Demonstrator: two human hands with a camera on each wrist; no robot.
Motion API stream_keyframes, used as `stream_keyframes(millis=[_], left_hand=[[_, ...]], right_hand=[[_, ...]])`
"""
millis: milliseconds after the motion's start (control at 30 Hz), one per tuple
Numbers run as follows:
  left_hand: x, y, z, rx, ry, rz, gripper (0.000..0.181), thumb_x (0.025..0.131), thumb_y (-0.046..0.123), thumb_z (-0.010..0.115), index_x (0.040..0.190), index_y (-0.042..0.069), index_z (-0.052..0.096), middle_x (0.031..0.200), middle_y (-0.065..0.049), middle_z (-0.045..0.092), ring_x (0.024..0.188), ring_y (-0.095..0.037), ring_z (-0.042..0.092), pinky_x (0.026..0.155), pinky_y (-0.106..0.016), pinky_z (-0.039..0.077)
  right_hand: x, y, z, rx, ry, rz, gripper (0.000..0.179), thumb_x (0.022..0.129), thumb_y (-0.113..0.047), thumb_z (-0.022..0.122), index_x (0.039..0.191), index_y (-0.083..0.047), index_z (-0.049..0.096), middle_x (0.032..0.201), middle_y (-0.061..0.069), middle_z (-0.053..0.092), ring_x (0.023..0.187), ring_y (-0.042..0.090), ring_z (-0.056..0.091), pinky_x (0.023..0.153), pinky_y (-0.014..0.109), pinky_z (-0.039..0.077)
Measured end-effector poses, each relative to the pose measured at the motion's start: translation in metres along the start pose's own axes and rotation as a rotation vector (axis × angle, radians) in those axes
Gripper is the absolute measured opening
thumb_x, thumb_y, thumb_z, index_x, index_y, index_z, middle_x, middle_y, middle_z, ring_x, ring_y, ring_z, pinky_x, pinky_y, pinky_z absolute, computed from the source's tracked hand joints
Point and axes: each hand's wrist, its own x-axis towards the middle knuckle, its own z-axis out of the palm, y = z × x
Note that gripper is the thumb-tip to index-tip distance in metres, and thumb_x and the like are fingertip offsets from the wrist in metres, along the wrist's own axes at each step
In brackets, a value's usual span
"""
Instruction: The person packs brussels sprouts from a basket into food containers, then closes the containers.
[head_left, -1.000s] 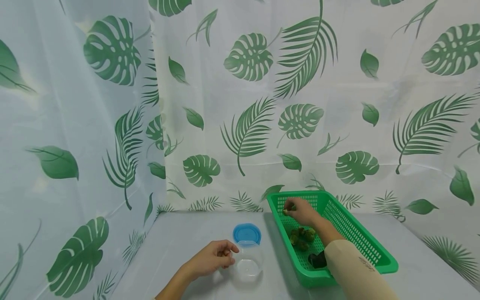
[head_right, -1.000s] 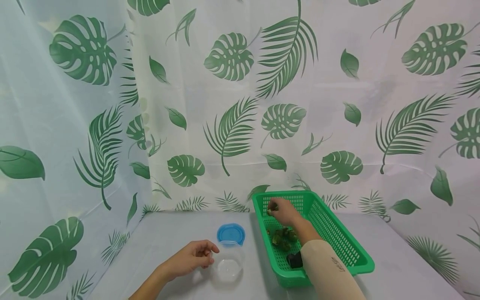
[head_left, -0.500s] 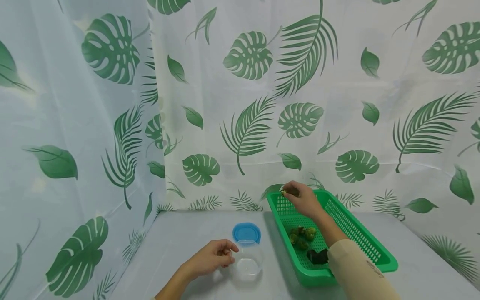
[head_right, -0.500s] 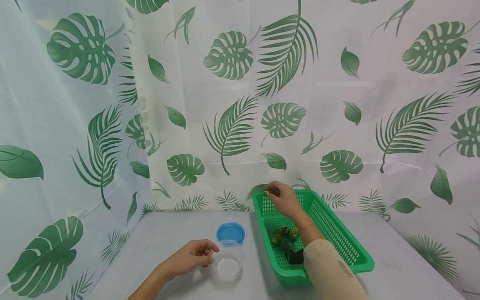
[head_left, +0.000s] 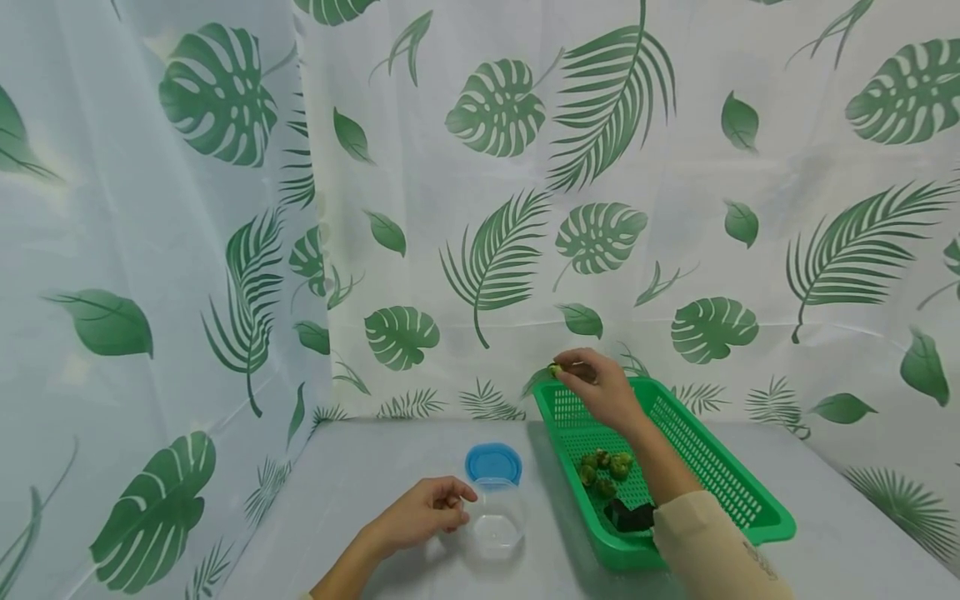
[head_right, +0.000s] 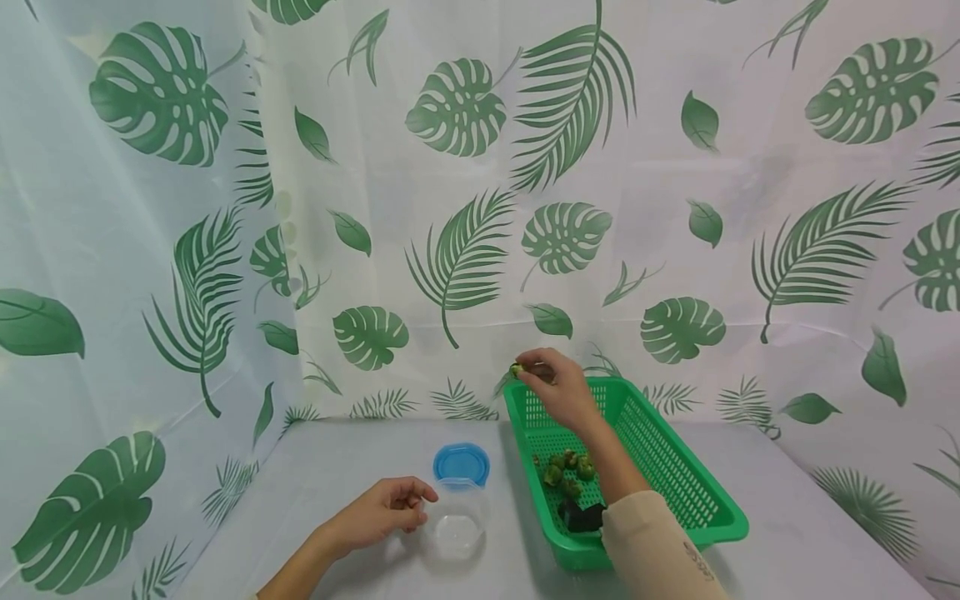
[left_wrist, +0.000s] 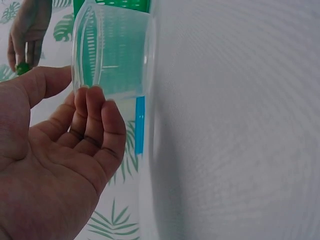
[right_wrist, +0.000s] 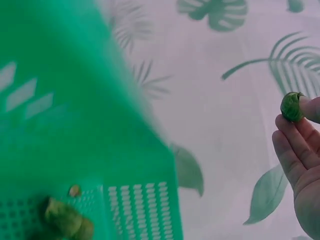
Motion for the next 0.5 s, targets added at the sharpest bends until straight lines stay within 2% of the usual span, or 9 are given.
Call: stream_keyframes(millis=[133, 200, 300, 500], left_hand=[[-0.001, 0.0, 0.0, 0.015, -0.002, 0.002, 0.032, 0.1, 0.011, 0.064, 0.127, -0.005, 0.064, 0.088, 0.002, 0.06, 0.077, -0.011, 0.057, 0.072, -0.027, 0.05], [-0.001, -0.001, 0.0, 0.024, 0.0, 0.004, 0.032, 0.1, 0.012, 0.064, 0.127, -0.004, 0.064, 0.088, 0.002, 0.06, 0.077, -0.011, 0.058, 0.071, -0.027, 0.051], [-0.001, 0.0, -0.001, 0.025, 0.002, 0.004, 0.031, 0.099, 0.012, 0.064, 0.127, -0.004, 0.065, 0.088, 0.001, 0.06, 0.078, -0.012, 0.058, 0.071, -0.027, 0.05], [-0.001, 0.001, -0.001, 0.016, 0.0, 0.013, 0.031, 0.1, 0.011, 0.064, 0.127, -0.004, 0.064, 0.089, -0.001, 0.06, 0.079, -0.014, 0.058, 0.072, -0.029, 0.051]], right_hand=[[-0.003, -0.013, 0.004, 0.106, 0.01, -0.023, 0.024, 0.103, -0.011, 0.066, 0.125, -0.003, 0.069, 0.121, 0.017, 0.071, 0.106, 0.019, 0.072, 0.087, 0.018, 0.055], [-0.006, -0.021, 0.007, 0.148, 0.009, -0.038, 0.024, 0.103, -0.009, 0.066, 0.125, -0.002, 0.069, 0.121, 0.018, 0.071, 0.104, 0.013, 0.071, 0.087, 0.017, 0.056], [-0.01, -0.032, 0.01, 0.184, 0.016, -0.071, 0.024, 0.102, -0.007, 0.066, 0.125, -0.003, 0.069, 0.118, 0.018, 0.071, 0.102, 0.011, 0.071, 0.086, 0.018, 0.056], [-0.021, -0.046, 0.017, 0.163, 0.021, -0.163, 0.024, 0.101, -0.002, 0.065, 0.124, -0.004, 0.069, 0.115, 0.014, 0.071, 0.102, 0.01, 0.07, 0.088, 0.019, 0.056]])
